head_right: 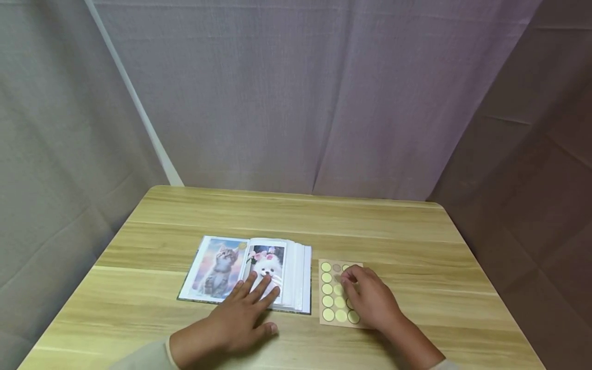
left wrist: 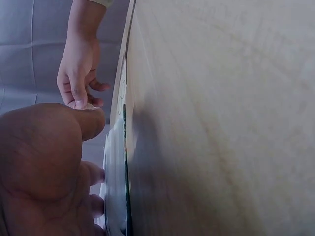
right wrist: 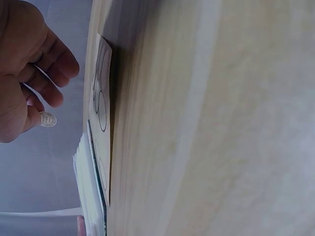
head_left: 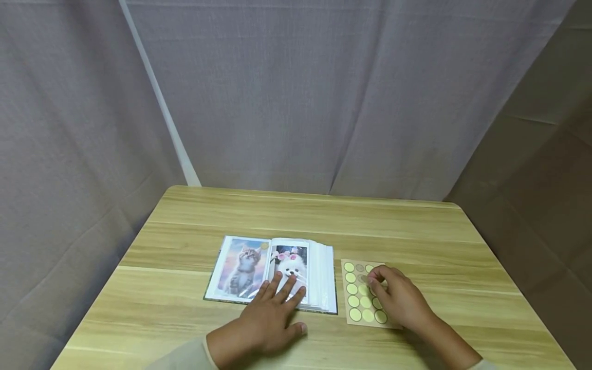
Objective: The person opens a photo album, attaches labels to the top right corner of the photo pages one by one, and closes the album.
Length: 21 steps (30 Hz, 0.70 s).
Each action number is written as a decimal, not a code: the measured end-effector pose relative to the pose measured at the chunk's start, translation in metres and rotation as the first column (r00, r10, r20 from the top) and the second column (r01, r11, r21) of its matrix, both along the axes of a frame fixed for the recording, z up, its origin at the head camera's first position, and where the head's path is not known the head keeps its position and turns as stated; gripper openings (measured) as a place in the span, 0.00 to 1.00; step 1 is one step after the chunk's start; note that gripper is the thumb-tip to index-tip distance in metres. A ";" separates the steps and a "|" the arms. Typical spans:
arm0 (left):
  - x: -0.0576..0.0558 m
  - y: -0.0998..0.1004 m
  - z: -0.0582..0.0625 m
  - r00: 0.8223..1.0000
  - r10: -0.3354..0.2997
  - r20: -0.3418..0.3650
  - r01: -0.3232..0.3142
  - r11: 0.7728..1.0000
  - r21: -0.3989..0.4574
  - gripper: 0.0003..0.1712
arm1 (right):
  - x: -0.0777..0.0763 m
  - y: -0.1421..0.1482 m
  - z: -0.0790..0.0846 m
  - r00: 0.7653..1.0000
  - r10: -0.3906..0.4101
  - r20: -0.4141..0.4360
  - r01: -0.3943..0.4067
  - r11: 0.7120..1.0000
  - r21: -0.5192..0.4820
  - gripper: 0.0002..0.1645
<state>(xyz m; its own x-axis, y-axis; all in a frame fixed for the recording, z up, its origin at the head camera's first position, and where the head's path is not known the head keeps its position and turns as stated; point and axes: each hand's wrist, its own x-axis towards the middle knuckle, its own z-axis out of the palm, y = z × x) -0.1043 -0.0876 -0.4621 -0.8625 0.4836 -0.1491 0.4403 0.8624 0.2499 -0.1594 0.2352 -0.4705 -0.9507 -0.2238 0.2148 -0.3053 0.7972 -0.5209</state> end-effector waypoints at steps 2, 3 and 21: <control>0.000 0.000 0.000 1.000 0.000 0.008 0.001 1.000 -0.007 0.45 | -0.002 -0.001 -0.001 0.999 0.016 -0.029 -0.016 1.000 0.005 0.07; 0.000 0.000 0.000 1.000 -0.001 0.010 0.001 1.000 -0.009 0.45 | -0.004 -0.002 -0.001 0.999 0.024 -0.045 -0.024 1.000 0.005 0.06; 0.001 0.001 0.000 1.000 0.005 0.002 -0.005 1.000 -0.028 0.46 | -0.016 -0.016 0.002 0.998 0.056 -0.017 -0.056 0.998 -0.008 0.03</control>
<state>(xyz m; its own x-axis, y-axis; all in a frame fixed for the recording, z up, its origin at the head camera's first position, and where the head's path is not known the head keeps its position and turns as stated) -0.1037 -0.0863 -0.4617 -0.8644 0.4750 -0.1647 0.4356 0.8712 0.2266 -0.1757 0.2187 -0.4687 -0.9329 -0.2747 0.2328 -0.3582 0.7740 -0.5221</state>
